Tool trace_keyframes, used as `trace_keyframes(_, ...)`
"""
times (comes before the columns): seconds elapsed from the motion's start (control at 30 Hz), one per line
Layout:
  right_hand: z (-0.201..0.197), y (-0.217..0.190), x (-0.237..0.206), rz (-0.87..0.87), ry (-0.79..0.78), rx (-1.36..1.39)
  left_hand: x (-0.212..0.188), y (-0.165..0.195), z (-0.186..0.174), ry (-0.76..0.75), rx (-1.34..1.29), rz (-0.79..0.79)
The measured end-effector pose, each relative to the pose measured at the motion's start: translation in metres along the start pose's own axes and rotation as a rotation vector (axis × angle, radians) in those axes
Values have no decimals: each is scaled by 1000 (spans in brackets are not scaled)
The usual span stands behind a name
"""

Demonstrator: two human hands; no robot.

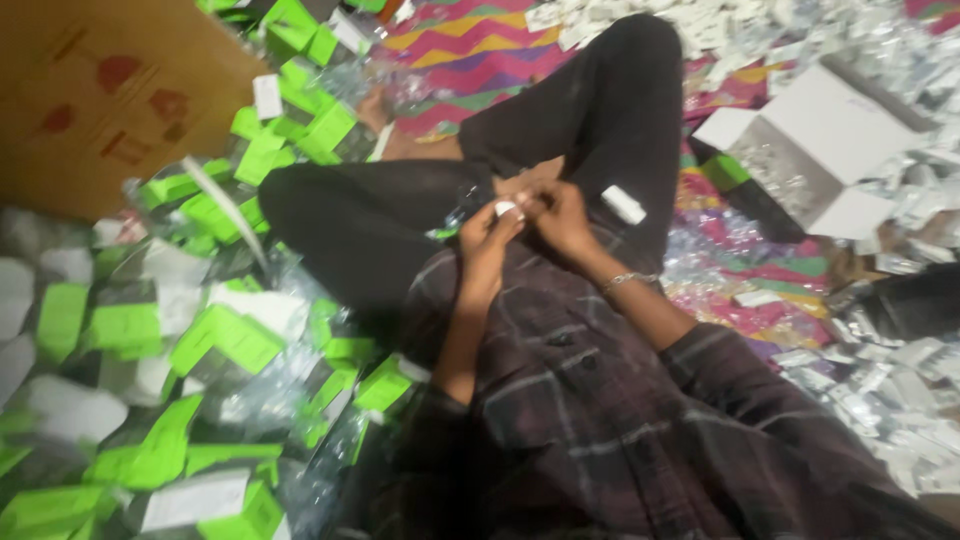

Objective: The person lies on a mat on the floor surrounded by green product boxes and white plastic parts, assembling small white electrical switch and socket components by hand and placing finished pieces into an open box beside them.

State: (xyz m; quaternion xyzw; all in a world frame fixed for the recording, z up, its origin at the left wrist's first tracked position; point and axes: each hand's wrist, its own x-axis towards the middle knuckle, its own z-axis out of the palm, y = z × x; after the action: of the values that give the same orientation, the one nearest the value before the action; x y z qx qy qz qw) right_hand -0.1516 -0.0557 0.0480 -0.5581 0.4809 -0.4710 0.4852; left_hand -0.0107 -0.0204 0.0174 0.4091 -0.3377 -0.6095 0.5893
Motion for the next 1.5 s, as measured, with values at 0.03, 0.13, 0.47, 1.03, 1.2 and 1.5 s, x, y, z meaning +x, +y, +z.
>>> trace_keyframes(0.03, 3, 1, -1, -30, 39, -26, -1, 0, 0, -19, -24, 38)
trace_keyframes(0.13, 5, 3, -2, 20, 127, 0, -3, 0, 4, -23, 81, 99)
trace_keyframes(0.47, 2, 2, -2, -59, 182, 96, -4, 10, 6, -37, 3, -11)
trace_keyframes(1.03, -1, 17, 2, -132, -26, 193, 9, -21, -18, -39, -255, -196)
trace_keyframes(1.2, 0, 22, -6, -110, -126, -112, 6, -24, -23, -23, -116, -144)
trace_keyframes(1.5, 4, 5, -13, -164, -81, 22, 6, -14, -24, 58, -224, -204)
